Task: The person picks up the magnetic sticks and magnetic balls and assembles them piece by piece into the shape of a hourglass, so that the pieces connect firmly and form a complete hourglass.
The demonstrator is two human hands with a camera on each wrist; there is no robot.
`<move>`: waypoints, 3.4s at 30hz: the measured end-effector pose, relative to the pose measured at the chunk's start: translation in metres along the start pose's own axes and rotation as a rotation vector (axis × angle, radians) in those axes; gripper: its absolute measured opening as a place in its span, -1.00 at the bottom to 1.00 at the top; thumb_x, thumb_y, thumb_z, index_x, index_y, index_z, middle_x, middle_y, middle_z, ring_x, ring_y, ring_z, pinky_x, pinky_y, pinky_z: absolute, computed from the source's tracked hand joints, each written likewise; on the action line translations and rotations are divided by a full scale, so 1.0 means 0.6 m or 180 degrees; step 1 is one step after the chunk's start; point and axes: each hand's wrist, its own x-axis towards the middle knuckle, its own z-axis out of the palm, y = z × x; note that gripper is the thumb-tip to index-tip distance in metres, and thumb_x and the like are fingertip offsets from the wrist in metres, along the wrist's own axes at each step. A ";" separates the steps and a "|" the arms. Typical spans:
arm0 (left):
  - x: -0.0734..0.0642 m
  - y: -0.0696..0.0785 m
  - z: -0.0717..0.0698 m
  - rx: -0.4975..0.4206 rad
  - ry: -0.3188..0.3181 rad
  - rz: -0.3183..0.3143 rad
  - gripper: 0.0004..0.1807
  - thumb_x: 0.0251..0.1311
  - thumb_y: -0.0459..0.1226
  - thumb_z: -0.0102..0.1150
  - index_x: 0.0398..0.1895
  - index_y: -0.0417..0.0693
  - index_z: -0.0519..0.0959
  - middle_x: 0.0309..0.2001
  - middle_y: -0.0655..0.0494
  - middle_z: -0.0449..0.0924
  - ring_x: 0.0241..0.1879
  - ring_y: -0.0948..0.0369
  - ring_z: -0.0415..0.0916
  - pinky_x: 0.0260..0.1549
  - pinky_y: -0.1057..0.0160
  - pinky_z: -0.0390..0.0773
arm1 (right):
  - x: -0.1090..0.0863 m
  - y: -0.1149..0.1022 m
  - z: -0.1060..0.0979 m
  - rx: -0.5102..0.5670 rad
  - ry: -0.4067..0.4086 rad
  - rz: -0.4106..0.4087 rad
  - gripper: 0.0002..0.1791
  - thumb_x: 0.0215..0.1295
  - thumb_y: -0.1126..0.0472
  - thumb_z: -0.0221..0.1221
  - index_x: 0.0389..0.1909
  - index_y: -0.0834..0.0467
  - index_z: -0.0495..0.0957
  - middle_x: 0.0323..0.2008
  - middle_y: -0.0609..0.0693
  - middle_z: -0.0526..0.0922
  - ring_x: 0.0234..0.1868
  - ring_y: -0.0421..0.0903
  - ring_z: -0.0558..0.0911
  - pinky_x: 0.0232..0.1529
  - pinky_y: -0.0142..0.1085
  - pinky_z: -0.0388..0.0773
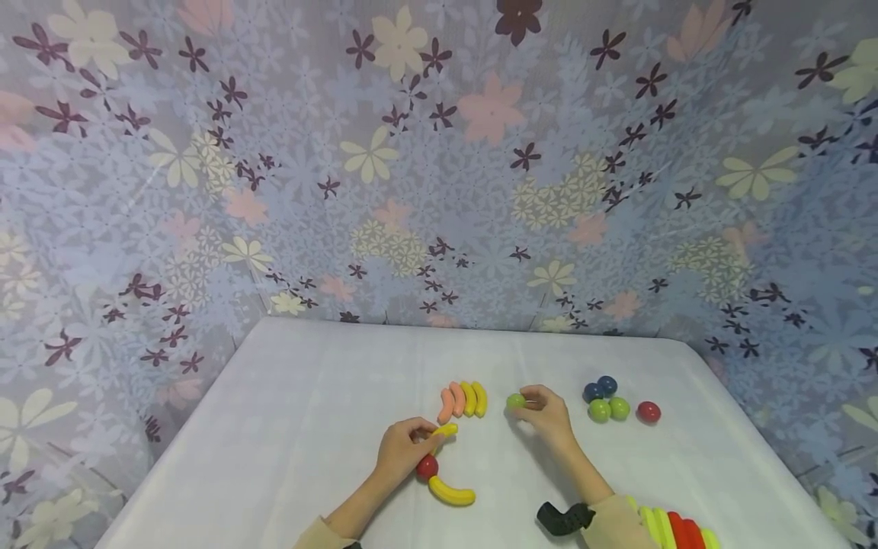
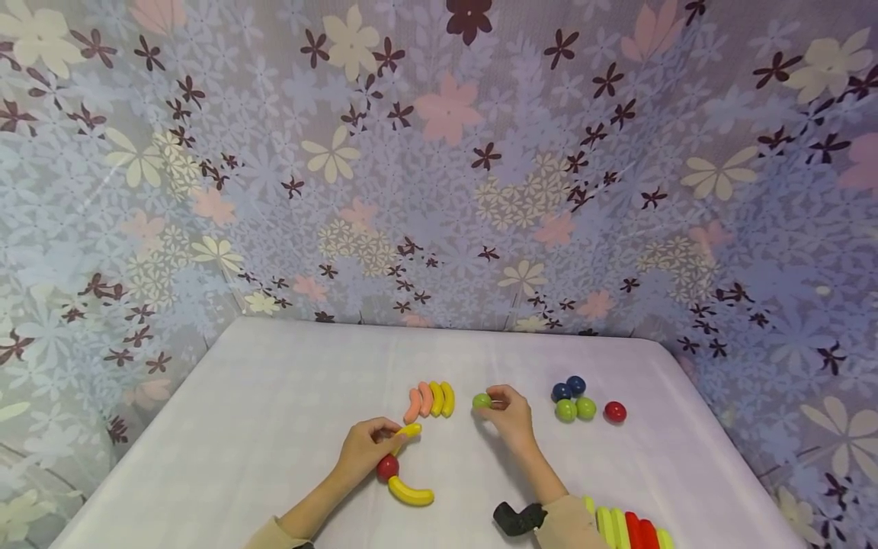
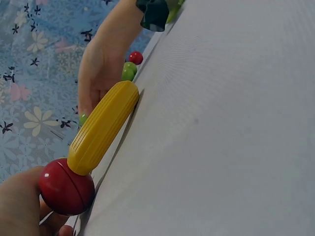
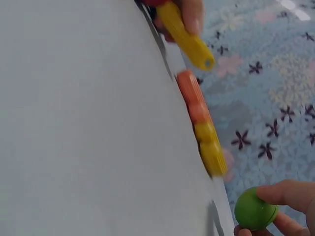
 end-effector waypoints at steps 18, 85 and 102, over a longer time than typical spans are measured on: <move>-0.006 0.006 -0.001 -0.0024 0.0060 0.0169 -0.76 0.01 -0.05 0.35 -0.38 -0.01 0.69 -0.54 0.23 0.57 -0.57 0.43 0.29 -0.52 0.47 0.30 | -0.065 -0.030 0.087 0.0535 -0.0806 -0.0546 -0.57 -0.03 0.39 0.37 -0.07 0.35 0.53 -0.08 0.27 0.61 -0.13 0.03 0.65 -0.21 -0.47 0.57; -0.005 -0.005 -0.001 0.0035 -0.0265 0.0726 -0.56 -0.01 -0.14 0.38 -0.01 -0.06 0.62 -0.23 0.18 0.58 -0.23 0.24 0.50 -0.17 0.37 0.54 | -0.072 -0.017 0.070 -0.0113 -0.0449 -0.0345 -0.79 -0.12 0.39 0.37 -0.37 0.28 0.65 -0.47 0.04 0.67 -0.46 -0.24 0.54 -0.43 -0.46 0.47; -0.008 0.001 -0.003 0.0207 -0.0250 0.0785 -0.60 -0.06 -0.15 0.39 -0.10 -0.05 0.63 -0.28 0.20 0.53 -0.30 0.33 0.41 -0.25 0.41 0.49 | -0.064 -0.015 0.061 -0.0141 -0.0409 -0.0286 -0.84 0.06 0.36 0.30 -0.30 0.28 0.64 -0.38 0.07 0.71 -0.37 -0.19 0.59 -0.38 -0.45 0.51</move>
